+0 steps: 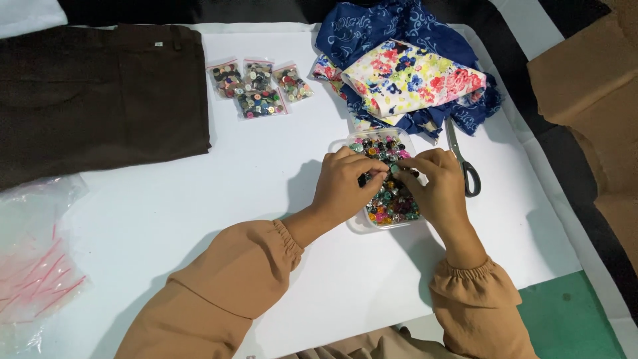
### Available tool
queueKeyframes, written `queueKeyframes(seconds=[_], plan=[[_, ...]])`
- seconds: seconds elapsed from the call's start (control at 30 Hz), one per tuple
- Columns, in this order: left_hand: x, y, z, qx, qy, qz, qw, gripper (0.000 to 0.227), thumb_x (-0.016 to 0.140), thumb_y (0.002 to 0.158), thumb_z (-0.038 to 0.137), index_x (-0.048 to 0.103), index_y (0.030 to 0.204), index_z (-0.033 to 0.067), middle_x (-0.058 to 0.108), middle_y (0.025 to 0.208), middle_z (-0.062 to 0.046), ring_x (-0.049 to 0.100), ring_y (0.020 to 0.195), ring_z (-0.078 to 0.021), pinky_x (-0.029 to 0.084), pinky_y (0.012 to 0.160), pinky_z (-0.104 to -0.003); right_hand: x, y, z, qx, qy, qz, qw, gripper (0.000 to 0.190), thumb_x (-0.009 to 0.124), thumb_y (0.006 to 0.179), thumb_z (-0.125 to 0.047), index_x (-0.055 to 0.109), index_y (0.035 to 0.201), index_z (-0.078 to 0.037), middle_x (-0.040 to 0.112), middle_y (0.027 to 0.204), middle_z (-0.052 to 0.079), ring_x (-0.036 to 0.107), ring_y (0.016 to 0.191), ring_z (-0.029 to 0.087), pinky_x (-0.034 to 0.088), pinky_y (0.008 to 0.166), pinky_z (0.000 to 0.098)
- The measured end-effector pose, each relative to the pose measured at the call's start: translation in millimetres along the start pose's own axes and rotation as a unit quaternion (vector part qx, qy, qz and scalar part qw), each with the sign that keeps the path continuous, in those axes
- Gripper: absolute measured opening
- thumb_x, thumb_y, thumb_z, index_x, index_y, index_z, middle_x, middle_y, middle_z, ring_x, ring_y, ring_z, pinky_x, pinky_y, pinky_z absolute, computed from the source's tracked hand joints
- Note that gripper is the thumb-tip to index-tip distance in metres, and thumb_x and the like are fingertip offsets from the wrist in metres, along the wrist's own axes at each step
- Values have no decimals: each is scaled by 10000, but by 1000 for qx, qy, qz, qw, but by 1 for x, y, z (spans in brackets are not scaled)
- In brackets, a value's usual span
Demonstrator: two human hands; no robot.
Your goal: Sorting small silver buttons and placing them into small plastic bags on a work table.
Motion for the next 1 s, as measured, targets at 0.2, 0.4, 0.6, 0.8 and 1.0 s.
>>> queueKeyframes(seconds=[0.2,0.4,0.6,0.8,1.0], plan=[[-3,-3,0,8,3,10,1000,143,754,833,139,776,964,193,738,795,32,669,824,-200,505,750,-366,0,0,-11,1,40,31,999,178,890,791,-76,817,939,-143,675,867,51,626,848,255,535,768,375],[7,-12,-8,12,41,-3,999,147,738,832,166,761,971,208,722,811,46,666,842,-194,491,791,-375,3,1,-17,-35,20,-4,999,135,835,835,-70,818,939,-155,694,923,40,641,923,268,506,817,379],[9,-16,-4,24,70,-19,997,120,720,869,187,764,980,183,735,855,5,670,870,-194,469,838,-386,3,0,-14,-27,45,-26,998,158,840,811,-71,820,924,-179,714,926,23,653,952,276,507,843,387],[8,-14,-3,31,32,27,999,128,729,844,165,756,966,196,713,816,29,667,833,-193,456,838,-376,-3,2,-25,-30,84,17,996,180,861,784,-39,811,898,-170,717,840,7,670,846,250,544,808,361],[-29,-21,-2,49,30,132,990,146,731,855,189,724,977,270,677,840,95,651,869,-171,455,828,-327,-10,8,-60,-111,70,126,983,156,822,870,5,779,926,-133,734,843,39,684,788,271,550,771,371]])
Point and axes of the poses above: each hand's wrist, its own y-axis towards the middle knuckle, its own x-axis out of the palm, z = x × y, the point moved 2 cm from there along y, towards the middle knuckle
